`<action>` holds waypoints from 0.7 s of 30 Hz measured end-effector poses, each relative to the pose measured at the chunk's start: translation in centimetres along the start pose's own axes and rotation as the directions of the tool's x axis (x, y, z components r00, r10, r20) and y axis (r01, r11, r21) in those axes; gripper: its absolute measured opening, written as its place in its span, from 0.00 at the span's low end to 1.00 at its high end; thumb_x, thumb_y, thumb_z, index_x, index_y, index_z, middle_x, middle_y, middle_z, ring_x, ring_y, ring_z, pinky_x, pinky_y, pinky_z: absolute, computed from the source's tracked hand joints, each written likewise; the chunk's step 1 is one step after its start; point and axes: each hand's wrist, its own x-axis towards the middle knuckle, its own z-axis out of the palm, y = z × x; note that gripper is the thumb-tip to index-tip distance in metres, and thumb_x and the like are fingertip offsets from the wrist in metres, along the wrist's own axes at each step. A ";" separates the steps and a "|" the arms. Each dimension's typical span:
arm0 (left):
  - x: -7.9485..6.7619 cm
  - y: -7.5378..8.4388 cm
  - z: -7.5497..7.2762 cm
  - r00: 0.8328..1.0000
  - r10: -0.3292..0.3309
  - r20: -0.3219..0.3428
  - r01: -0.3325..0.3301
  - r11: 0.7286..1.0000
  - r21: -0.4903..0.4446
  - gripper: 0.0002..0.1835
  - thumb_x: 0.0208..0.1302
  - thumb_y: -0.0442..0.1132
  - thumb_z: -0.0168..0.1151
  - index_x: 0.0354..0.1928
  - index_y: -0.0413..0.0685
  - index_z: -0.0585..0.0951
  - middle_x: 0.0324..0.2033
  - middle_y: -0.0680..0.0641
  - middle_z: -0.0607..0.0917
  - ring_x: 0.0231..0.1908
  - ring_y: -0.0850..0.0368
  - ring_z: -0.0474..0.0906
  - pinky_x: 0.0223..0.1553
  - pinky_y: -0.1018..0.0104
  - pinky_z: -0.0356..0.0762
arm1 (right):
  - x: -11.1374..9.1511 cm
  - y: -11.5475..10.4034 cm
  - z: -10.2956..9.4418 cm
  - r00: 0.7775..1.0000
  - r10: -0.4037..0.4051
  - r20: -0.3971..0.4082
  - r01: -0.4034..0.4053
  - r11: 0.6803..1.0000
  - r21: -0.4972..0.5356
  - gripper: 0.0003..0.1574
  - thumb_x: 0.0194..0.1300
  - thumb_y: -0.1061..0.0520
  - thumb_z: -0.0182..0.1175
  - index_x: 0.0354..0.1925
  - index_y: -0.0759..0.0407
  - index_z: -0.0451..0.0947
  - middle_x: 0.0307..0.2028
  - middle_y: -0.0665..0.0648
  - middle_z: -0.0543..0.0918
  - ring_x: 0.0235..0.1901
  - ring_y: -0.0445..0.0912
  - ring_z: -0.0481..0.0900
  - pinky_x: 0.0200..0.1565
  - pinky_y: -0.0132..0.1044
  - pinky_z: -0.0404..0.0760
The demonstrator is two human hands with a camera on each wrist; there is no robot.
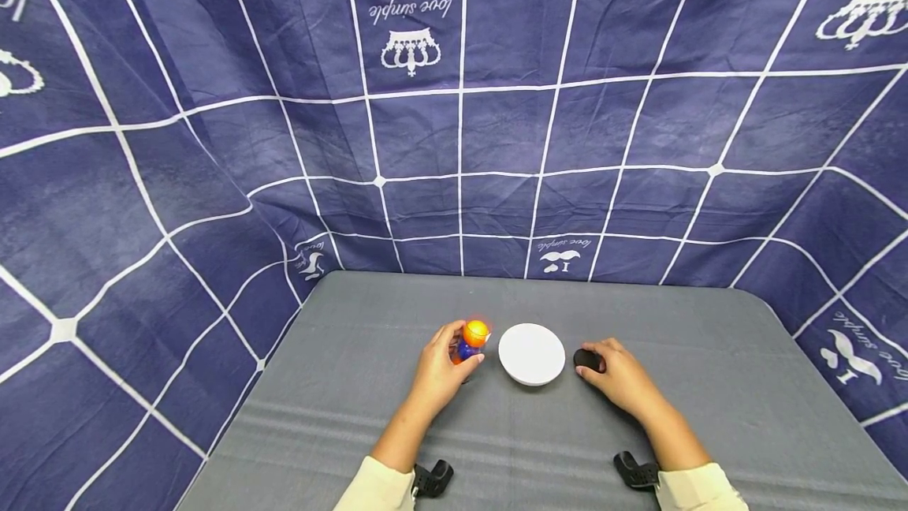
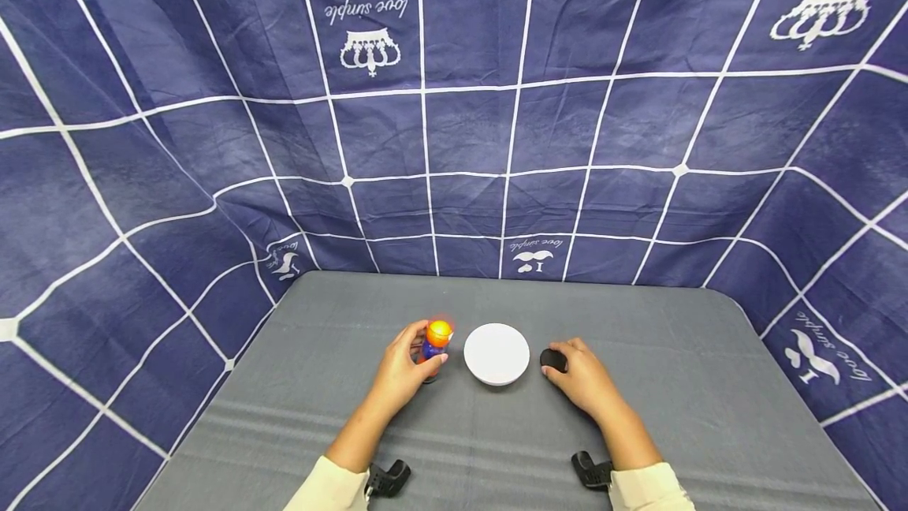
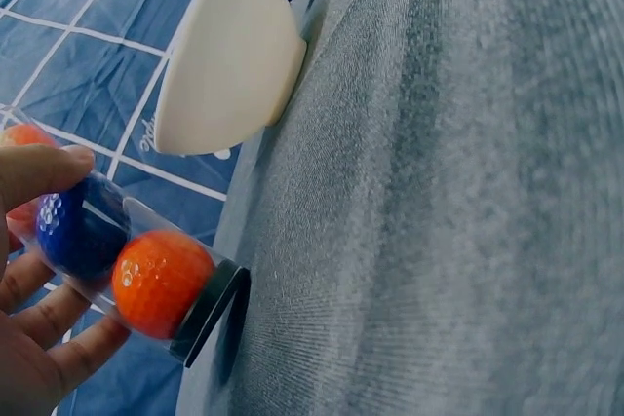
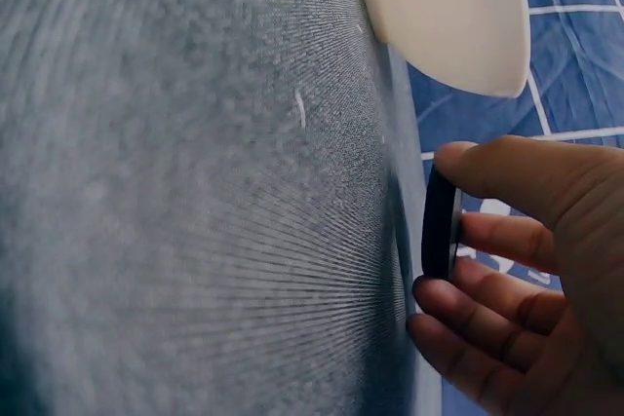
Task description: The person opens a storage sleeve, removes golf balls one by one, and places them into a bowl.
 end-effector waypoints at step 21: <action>0.0 -0.4 -0.3 0.999 0.045 0.011 -0.045 0.999 -0.027 0.30 0.53 0.37 0.78 0.58 0.40 0.78 0.49 0.40 0.85 0.47 0.46 0.85 0.47 0.55 0.86 | -0.4 0.4 0.4 0.999 0.023 0.024 -0.023 1.000 0.013 0.26 0.53 0.54 0.76 0.50 0.62 0.84 0.36 0.53 0.75 0.29 0.38 0.67 0.33 0.33 0.68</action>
